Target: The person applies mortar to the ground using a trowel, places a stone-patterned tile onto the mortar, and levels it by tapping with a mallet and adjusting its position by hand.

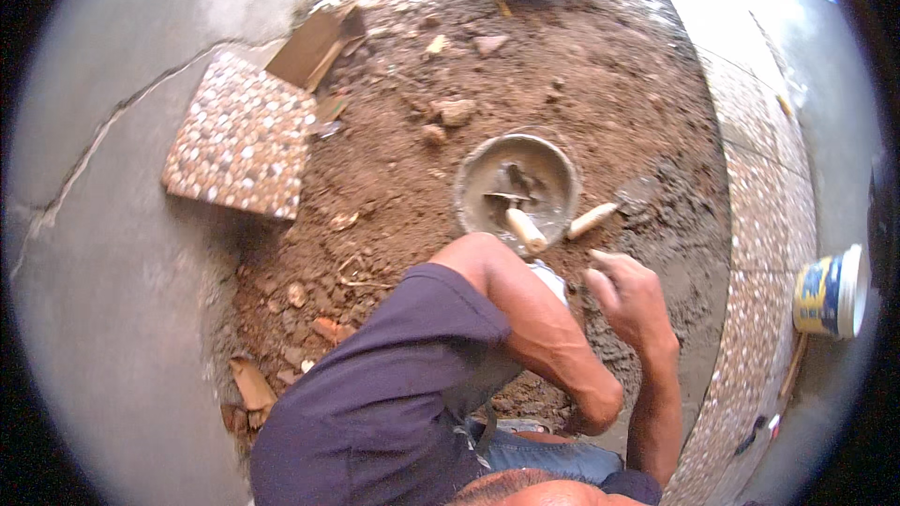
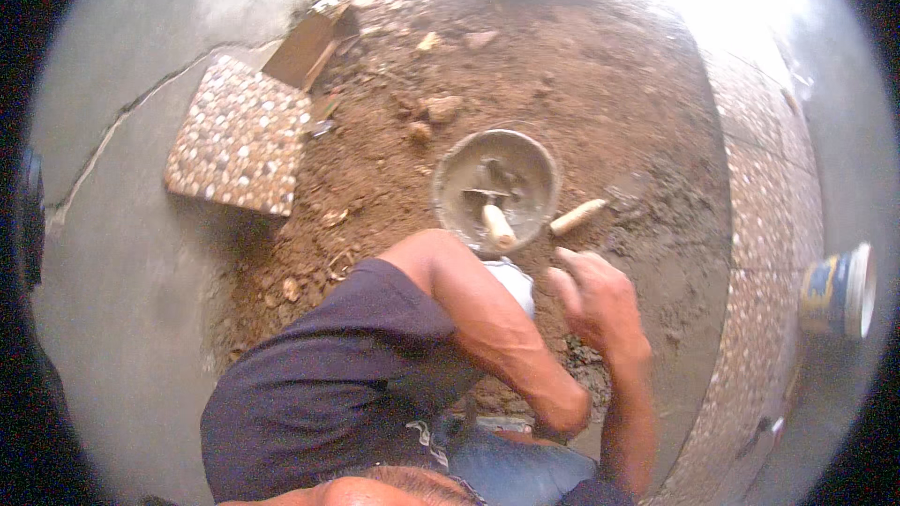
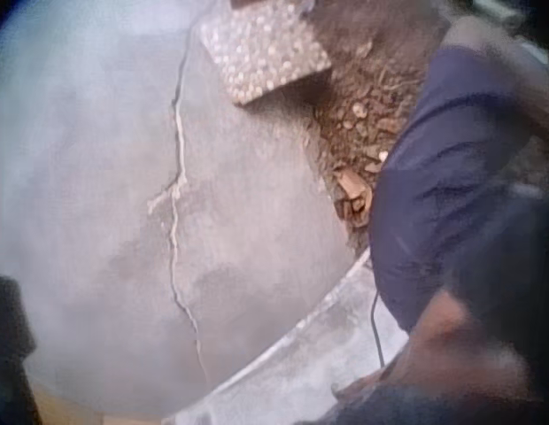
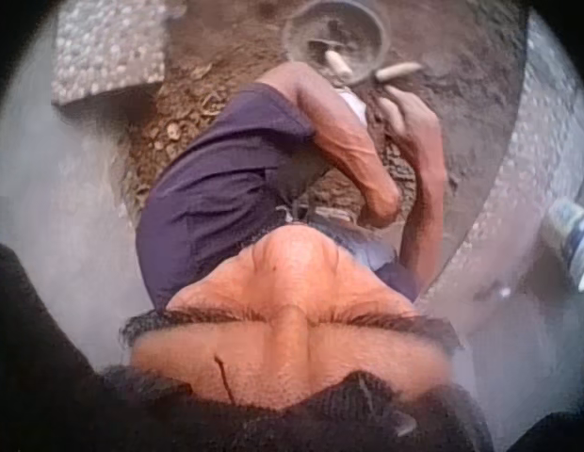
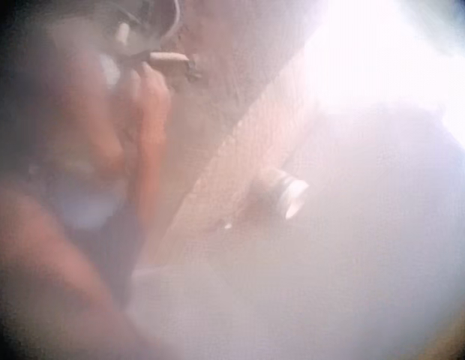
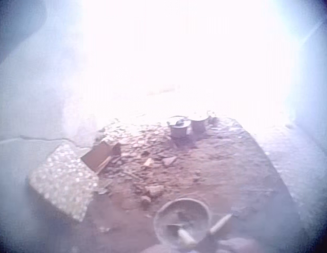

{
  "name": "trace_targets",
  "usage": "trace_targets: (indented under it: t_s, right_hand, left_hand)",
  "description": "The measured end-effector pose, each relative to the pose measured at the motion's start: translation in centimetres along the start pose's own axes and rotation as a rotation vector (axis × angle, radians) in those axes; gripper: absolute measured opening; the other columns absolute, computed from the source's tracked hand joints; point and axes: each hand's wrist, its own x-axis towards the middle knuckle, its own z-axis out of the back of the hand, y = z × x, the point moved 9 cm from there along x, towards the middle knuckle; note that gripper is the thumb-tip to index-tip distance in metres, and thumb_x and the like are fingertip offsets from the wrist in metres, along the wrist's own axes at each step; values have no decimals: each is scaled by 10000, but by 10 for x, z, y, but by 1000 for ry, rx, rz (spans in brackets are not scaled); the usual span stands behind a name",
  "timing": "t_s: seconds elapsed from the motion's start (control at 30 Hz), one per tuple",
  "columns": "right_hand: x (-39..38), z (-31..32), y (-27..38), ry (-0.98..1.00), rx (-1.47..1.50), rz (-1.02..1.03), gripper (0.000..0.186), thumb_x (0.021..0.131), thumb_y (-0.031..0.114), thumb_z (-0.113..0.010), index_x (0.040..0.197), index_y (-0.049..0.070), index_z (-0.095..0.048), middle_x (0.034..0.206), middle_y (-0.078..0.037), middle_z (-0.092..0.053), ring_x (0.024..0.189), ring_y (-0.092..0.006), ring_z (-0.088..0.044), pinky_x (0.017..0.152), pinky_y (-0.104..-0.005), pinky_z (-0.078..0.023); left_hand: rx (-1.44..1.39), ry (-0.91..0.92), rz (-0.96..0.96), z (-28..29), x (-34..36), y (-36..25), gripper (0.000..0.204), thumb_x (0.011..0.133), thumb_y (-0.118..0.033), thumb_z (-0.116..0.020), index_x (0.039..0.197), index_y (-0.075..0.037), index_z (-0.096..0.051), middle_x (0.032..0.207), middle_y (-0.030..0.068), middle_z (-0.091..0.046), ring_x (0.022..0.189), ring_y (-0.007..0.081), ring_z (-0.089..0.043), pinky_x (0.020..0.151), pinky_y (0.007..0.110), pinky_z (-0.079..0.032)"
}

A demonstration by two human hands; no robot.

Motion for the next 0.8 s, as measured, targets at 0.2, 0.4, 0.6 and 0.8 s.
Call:
trace_targets:
  t_s: [0.2, 0.4, 0.6, 0.8]
  right_hand:
    - [-64, -10, -113, 15, -24, -351, 330, 888, 189, -578, 1126, -37, -620, 1101, -218, -647, 1014, -331, -635, 897, -382, -479]
    - [-183, -5, -275, -240, 246, -703, 342, 947, 216, -521, 1218, 15, -574, 852, -69, -630, 624, -114, -575, 537, -263, -487]
    - [-214, -15, -318, -188, 119, -760, 334, 943, 196, -516, 1216, 12, -564, 828, -83, -637, 606, -129, -588, 516, -274, -489]
    - [-198, -24, -310, -185, -52, -671, 306, 895, 170, -554, 1136, -13, -605, 773, -97, -644, 576, -144, -589, 522, -304, -493]
  left_hand:
    - [-217, -46, 347, 188, -45, -75, 355, 834, -418, -639, 826, -66, -684, 834, 147, -675, 805, 364, -630, 716, 491, -476]
    - [69, -1338, 1352, 304, -439, -202, 442, 863, -408, -602, 1055, -11, -600, 968, 216, -625, 939, 358, -612, 803, 467, -467]
    - [1577, -1082, 3017, 163, -700, -585, 638, 834, -500, -594, 1184, 30, -529, 1171, 258, -560, 1088, 388, -557, 938, 497, -430]
    - [1013, -1356, 3336, 38, -761, -689, 756, 787, -508, -605, 1332, -5, -460, 1280, 207, -552, 1178, 393, -519, 990, 471, -416]
